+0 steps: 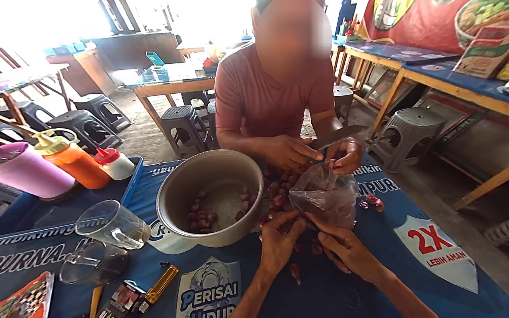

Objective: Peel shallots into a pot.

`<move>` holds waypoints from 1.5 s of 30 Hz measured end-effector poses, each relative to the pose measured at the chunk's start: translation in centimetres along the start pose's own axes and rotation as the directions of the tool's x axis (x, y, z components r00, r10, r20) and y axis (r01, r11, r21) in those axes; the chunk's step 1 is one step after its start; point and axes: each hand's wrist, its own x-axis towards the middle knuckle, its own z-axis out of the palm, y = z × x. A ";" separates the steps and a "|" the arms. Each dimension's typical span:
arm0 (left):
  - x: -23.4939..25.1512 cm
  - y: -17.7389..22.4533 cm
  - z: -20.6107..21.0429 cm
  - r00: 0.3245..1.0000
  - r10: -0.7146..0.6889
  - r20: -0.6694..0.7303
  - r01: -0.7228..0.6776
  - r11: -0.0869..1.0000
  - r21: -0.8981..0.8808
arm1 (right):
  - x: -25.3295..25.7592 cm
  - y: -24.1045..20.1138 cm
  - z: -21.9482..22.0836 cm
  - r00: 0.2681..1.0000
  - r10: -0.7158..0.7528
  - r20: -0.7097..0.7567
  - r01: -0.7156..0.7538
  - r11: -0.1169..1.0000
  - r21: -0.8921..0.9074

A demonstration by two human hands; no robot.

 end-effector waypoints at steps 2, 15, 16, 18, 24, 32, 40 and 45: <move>0.1 0.0 0.0 1.000 0.002 0.012 -0.002 1.000 -0.028 | 0.0 -0.2 -0.1 1.000 0.022 -0.004 -0.022 0.999 0.033; 0.3 0.8 -0.3 0.999 -0.010 0.053 0.015 0.996 -0.086 | -0.4 -0.6 -0.4 0.998 0.001 0.067 -0.017 0.970 0.244; 0.3 0.7 -0.3 0.999 -0.001 0.044 0.004 0.998 -0.067 | -0.5 -0.5 -0.3 0.997 -0.021 0.068 0.007 0.980 0.200; 0.2 0.5 -0.2 0.999 0.004 0.036 -0.002 0.999 -0.049 | -0.4 -0.4 0.0 0.997 -0.042 0.059 0.036 0.994 0.099; 0.0 0.2 0.0 0.997 0.058 0.052 -0.057 0.998 -0.009 | -0.3 -0.2 0.3 0.999 -0.032 -0.037 0.032 0.999 -0.002; 0.0 0.4 0.0 0.997 -0.014 0.070 0.022 0.993 -0.115 | -0.5 -1.0 -0.1 0.993 0.114 -0.016 -0.104 0.947 0.305; 0.3 0.5 -0.1 0.997 -0.080 0.007 0.080 0.980 -0.180 | -0.4 -0.3 0.2 0.999 -0.018 -0.043 0.024 0.990 0.141; 0.0 0.4 0.3 0.995 -0.093 -0.034 0.087 0.985 -0.152 | -0.3 0.4 0.8 0.994 -0.110 -0.010 0.109 0.991 -0.076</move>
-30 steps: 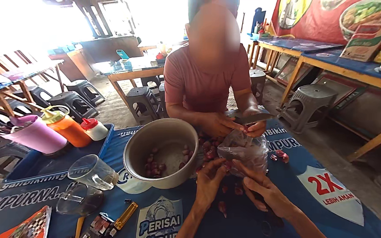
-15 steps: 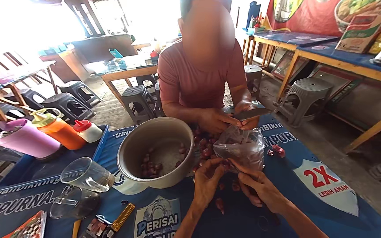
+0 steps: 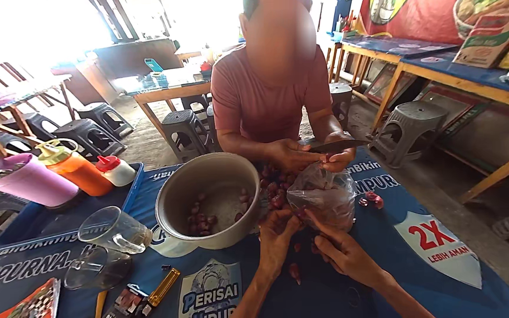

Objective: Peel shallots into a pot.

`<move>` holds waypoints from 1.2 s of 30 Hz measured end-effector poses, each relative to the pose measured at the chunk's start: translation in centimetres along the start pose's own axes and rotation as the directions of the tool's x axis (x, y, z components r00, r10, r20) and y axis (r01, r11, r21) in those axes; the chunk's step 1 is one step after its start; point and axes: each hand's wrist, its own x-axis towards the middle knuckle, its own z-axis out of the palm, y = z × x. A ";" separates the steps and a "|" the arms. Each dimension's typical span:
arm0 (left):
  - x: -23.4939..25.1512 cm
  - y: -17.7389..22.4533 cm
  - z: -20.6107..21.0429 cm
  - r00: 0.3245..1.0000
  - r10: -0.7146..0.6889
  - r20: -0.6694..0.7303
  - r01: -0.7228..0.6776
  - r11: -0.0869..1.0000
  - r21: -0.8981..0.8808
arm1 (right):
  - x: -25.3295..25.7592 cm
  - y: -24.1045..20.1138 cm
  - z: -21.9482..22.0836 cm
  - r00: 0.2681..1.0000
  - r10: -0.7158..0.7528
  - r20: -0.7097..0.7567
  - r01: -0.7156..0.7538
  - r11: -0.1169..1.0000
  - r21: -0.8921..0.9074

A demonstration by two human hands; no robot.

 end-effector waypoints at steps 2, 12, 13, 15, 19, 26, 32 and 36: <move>-0.1 -0.1 0.1 1.000 0.002 -0.004 -0.002 1.000 0.002 | 0.0 0.1 -0.1 1.000 0.006 0.010 -0.005 1.000 -0.016; -0.1 -0.8 0.1 1.000 0.019 0.021 -0.018 0.998 -0.066 | 0.2 0.4 -0.3 0.998 -0.047 -0.049 0.041 0.992 -0.119; -0.1 -0.8 0.2 1.000 0.018 0.021 -0.017 0.998 -0.064 | 0.2 0.4 -0.3 0.998 -0.040 -0.049 0.034 0.994 -0.107; -0.1 -0.8 0.1 1.000 0.012 0.022 -0.011 0.998 -0.055 | 0.1 -0.1 -0.2 0.999 0.026 -0.047 -0.027 1.000 -0.016; 0.1 -0.7 -0.1 0.999 0.010 0.053 -0.008 0.999 -0.039 | 0.0 -0.8 -1.0 0.977 0.203 0.061 -0.212 0.931 0.296; 0.3 -0.7 -0.5 0.993 0.003 0.120 0.004 0.998 -0.057 | 0.1 -1.2 -1.4 0.956 0.280 0.091 -0.290 0.839 0.461; 0.5 -0.1 -0.7 0.984 -0.057 0.169 0.092 0.974 -0.205 | 0.0 -1.1 -1.6 0.978 0.203 0.039 -0.199 0.875 0.442; 0.7 0.2 -0.6 0.981 -0.090 0.171 0.130 0.962 -0.240 | 0.0 -0.6 -1.3 0.997 0.076 -0.016 -0.065 0.931 0.358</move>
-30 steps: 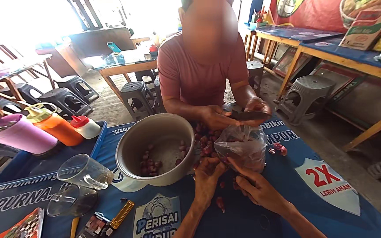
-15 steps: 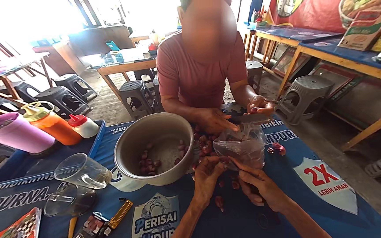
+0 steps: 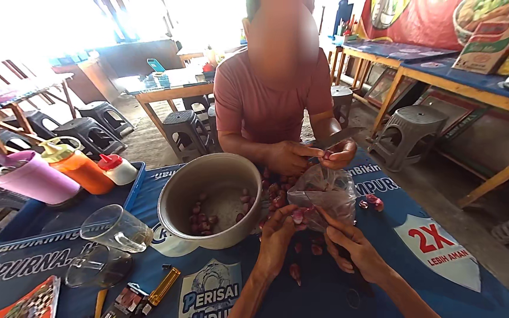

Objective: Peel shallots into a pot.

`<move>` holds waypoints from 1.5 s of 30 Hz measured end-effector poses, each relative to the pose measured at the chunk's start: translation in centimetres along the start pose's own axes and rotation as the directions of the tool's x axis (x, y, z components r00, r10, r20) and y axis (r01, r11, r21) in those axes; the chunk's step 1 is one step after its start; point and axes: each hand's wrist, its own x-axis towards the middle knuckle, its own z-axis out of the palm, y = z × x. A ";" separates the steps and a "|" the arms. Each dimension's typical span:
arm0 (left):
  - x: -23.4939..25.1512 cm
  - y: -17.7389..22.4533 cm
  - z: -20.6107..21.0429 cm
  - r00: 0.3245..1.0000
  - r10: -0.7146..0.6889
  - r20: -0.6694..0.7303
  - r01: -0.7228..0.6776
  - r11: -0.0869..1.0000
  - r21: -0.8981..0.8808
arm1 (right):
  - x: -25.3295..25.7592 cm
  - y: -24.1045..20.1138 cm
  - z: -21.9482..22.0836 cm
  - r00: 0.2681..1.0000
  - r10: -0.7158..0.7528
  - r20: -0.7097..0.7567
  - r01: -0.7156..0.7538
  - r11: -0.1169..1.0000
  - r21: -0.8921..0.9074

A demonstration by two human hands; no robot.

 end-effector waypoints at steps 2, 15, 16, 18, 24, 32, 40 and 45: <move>0.0 -0.1 0.0 1.000 -0.006 -0.013 0.006 1.000 0.006 | 0.0 0.3 0.1 0.999 -0.039 0.006 0.039 0.997 -0.071; -0.3 -0.9 0.2 0.992 0.074 -0.101 -0.055 0.981 0.186 | 0.1 1.5 0.6 0.993 -0.117 0.027 0.116 0.879 -0.463; -0.3 -0.9 0.2 0.991 0.083 -0.106 -0.061 0.978 0.199 | 0.1 1.6 0.6 0.990 -0.141 0.028 0.136 0.856 -0.499; -0.3 -1.1 0.2 0.989 0.095 -0.110 -0.069 0.973 0.221 | 0.2 1.8 0.7 0.983 -0.182 0.017 0.161 0.817 -0.553; -0.3 -1.2 0.4 0.989 0.113 -0.099 -0.088 0.969 0.231 | 0.2 1.5 0.8 0.983 -0.180 -0.023 0.141 0.839 -0.525; 0.0 -1.2 -0.4 0.998 0.057 -0.015 -0.055 0.992 0.111 | -0.1 -0.7 0.1 0.979 0.202 0.009 -0.202 0.974 0.102; 0.0 0.3 0.3 0.998 0.063 0.023 -0.063 0.998 0.013 | -0.1 -0.5 0.1 0.993 -0.104 -0.058 0.100 0.993 -0.068; -0.4 1.6 2.5 0.998 -0.028 0.057 0.035 0.991 -0.130 | 0.4 -1.0 1.5 0.984 -0.179 -0.010 0.176 0.978 -0.109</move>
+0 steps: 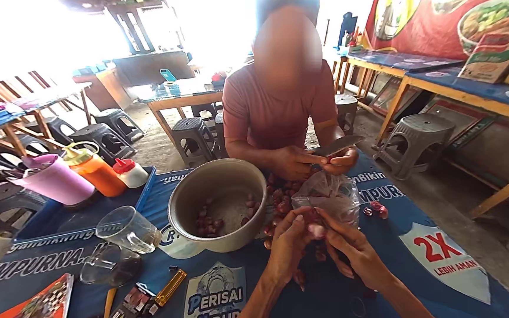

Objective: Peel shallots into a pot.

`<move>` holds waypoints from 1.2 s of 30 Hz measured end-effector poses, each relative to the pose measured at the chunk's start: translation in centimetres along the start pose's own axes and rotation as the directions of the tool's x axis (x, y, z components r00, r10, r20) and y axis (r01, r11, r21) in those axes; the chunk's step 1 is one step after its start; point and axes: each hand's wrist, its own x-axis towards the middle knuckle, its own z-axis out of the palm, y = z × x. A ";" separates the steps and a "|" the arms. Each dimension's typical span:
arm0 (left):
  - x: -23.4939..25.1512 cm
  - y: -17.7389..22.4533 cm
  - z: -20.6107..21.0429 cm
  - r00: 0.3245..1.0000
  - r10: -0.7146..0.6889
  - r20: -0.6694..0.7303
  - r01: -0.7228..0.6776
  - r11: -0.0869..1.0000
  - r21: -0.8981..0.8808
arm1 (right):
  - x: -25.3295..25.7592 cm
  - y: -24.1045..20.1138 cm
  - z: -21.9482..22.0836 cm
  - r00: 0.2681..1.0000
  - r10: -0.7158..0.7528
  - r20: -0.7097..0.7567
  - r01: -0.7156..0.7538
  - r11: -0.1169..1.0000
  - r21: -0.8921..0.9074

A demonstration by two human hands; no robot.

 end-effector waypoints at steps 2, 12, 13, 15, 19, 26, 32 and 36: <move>0.0 -0.2 0.4 0.999 -0.041 0.010 0.041 0.999 0.001 | 0.2 -0.3 0.3 1.000 0.019 -0.004 -0.019 1.000 -0.020; -0.9 3.2 -0.5 0.974 0.135 0.180 -0.206 0.860 0.468 | 1.9 -2.1 -1.0 0.950 -0.213 -0.229 0.122 0.927 -0.354; -1.1 4.7 -0.4 0.964 0.174 0.202 -0.256 0.814 0.522 | 2.4 -2.3 -1.6 0.942 -0.238 -0.235 0.100 0.870 -0.482; -1.1 7.7 -0.2 0.939 0.280 0.197 -0.337 0.654 0.677 | 3.1 -3.0 -2.6 0.959 -0.127 -0.252 -0.081 0.730 -0.678; 0.6 12.0 -2.0 0.909 0.381 0.171 -0.232 0.119 0.965 | 3.2 -3.5 -3.0 0.957 -0.059 -0.284 -0.187 0.621 -0.761; 2.5 13.6 -3.6 0.956 0.286 0.060 -0.030 -0.107 0.994 | -0.8 -1.8 -3.1 0.942 -0.099 -0.321 -0.162 0.704 -0.692; -2.3 9.6 -1.6 0.748 0.549 0.374 -0.409 -0.063 0.910 | -5.9 -1.5 -2.9 0.910 -0.042 -0.412 -0.200 0.826 -0.526; -5.0 4.4 -2.4 0.881 0.276 0.384 -0.420 0.083 0.904 | -8.7 -1.2 -1.9 0.883 0.066 -0.465 -0.252 0.903 -0.349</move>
